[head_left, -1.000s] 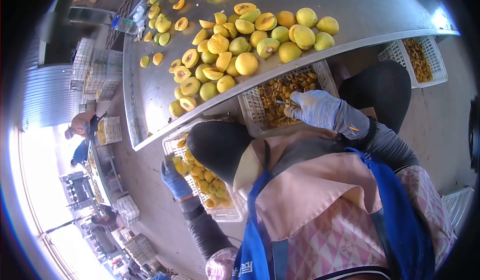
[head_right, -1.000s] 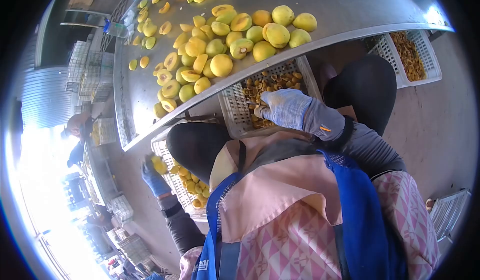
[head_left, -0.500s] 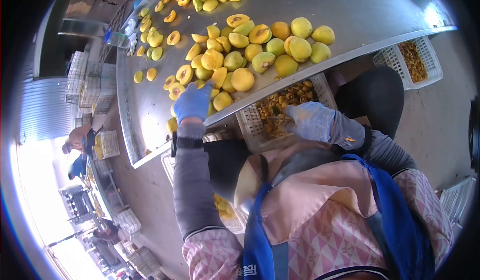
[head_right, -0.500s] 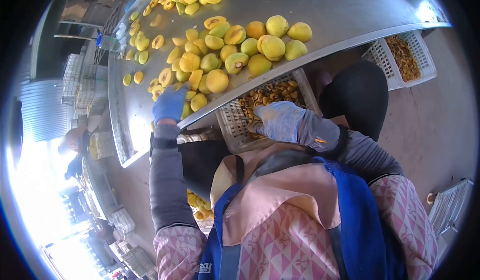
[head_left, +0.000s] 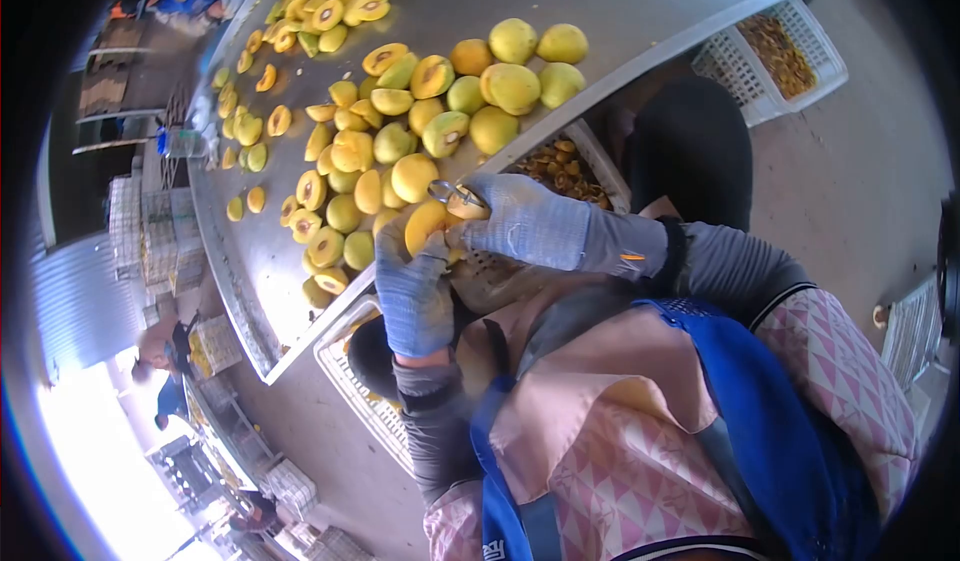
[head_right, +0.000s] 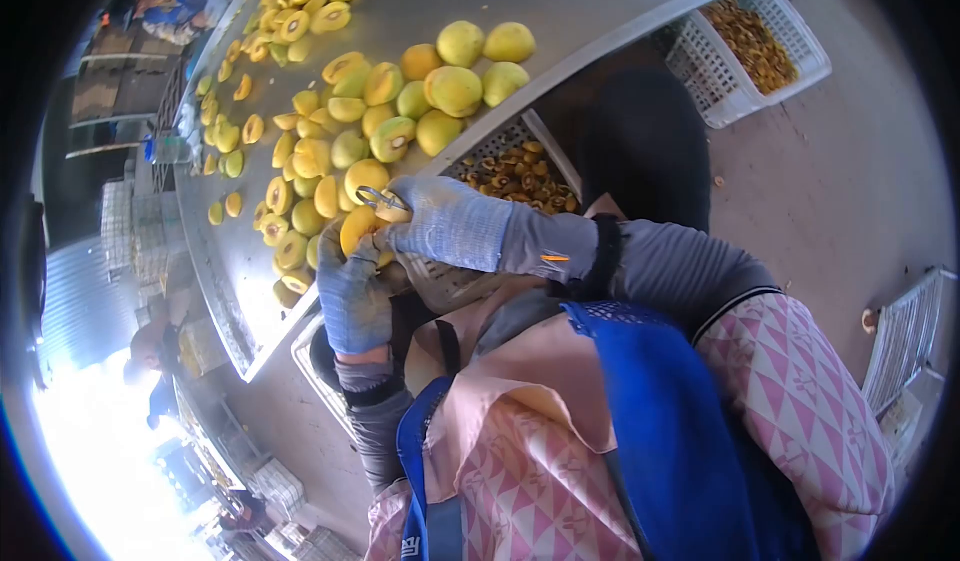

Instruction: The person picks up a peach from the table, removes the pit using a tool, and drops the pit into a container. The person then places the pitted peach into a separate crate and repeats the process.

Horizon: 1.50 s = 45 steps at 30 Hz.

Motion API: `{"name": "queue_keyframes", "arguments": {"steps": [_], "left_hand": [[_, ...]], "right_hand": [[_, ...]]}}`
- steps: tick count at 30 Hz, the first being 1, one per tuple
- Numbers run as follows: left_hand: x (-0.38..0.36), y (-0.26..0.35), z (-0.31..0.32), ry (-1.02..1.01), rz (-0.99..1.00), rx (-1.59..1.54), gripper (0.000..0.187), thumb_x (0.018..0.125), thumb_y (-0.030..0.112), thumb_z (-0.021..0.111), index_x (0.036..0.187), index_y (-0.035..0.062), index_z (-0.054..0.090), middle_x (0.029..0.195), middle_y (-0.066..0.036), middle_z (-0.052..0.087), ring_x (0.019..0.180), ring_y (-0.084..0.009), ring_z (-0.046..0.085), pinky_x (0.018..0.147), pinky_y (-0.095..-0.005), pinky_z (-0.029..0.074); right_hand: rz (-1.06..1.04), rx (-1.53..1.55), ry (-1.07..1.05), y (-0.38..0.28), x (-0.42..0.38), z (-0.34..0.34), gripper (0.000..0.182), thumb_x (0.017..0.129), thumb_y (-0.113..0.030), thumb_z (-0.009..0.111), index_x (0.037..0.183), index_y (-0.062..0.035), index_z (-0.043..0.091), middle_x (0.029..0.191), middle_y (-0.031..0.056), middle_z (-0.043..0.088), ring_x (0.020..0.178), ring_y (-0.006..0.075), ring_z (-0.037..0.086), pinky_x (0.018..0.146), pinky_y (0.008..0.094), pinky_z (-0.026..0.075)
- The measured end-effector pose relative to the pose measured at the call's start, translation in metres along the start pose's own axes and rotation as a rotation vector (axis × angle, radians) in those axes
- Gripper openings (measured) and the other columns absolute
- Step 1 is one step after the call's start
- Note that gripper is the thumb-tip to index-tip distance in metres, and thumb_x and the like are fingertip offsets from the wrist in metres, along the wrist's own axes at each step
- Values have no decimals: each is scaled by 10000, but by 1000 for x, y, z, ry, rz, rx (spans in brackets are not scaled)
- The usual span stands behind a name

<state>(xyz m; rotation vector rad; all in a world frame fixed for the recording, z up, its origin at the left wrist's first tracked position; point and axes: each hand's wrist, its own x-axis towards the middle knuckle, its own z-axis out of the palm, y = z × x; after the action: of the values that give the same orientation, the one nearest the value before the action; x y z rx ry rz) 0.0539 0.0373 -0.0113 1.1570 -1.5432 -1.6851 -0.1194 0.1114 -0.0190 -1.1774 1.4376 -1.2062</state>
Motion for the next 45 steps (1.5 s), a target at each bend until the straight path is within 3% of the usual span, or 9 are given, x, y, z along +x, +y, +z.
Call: {"name": "queue_keyframes", "arguments": {"steps": [1,2,3,6,9,15,21,38,45], "left_hand": [[-3,-3,5,-70,-17,-26,419,937,305,612,1237,34,504,992,-75,616,726,-134,605,525,-238,507],[3,-19,-5,-111,358,661,480,950,441,551,1227,53,503,960,-61,610,696,-145,607,467,-216,475],[1,-20,1,-110,355,661,480,950,441,551,1227,53,503,960,-61,610,696,-145,607,467,-216,475],[-4,-9,19,5,-337,-527,526,954,505,499,1224,53,504,1010,-92,614,797,-191,627,596,-244,533],[-11,-10,36,165,36,-116,471,988,436,457,1239,40,494,1075,-130,609,967,-235,615,802,-309,546],[-1,-9,49,122,148,-405,420,998,333,435,1238,-8,491,1114,-147,584,989,-209,575,860,-317,499],[1,-19,58,147,399,-149,403,1027,327,372,1231,2,492,1108,-137,571,942,-192,560,852,-320,486],[5,-14,43,114,183,98,390,1000,310,445,1057,-27,632,934,-108,653,843,-180,607,787,-302,496],[5,-12,42,174,290,438,365,1000,286,477,1065,-37,634,943,-93,660,850,-182,603,777,-310,495]], "right_hand": [[17,75,-51,-1,-2,-3,421,854,-346,681,1037,24,601,922,215,661,862,353,657,751,417,504],[-54,58,-26,12,-2,2,445,862,-377,675,1046,17,584,908,222,652,863,367,651,746,424,503],[-52,59,-29,20,-3,7,445,862,-377,675,1046,17,584,908,222,652,863,367,651,746,424,503],[-165,-156,48,29,-13,17,429,893,-384,640,1054,6,560,897,233,640,872,390,640,744,440,504],[-182,-119,173,19,-27,8,367,933,-358,586,1047,-11,549,830,228,634,807,410,638,682,454,513],[-290,-395,179,19,-32,12,339,957,-342,546,1032,-12,521,678,199,612,633,400,630,544,452,503],[-269,-343,216,23,-30,16,278,917,-252,589,1047,-15,522,659,194,596,587,376,615,518,448,493],[-304,-417,-43,24,-35,0,307,889,-243,618,1082,-16,542,664,173,611,550,356,617,485,441,491],[-318,-353,131,27,-35,3,255,887,-238,622,1038,-35,590,728,185,637,677,384,649,590,455,518]]}}
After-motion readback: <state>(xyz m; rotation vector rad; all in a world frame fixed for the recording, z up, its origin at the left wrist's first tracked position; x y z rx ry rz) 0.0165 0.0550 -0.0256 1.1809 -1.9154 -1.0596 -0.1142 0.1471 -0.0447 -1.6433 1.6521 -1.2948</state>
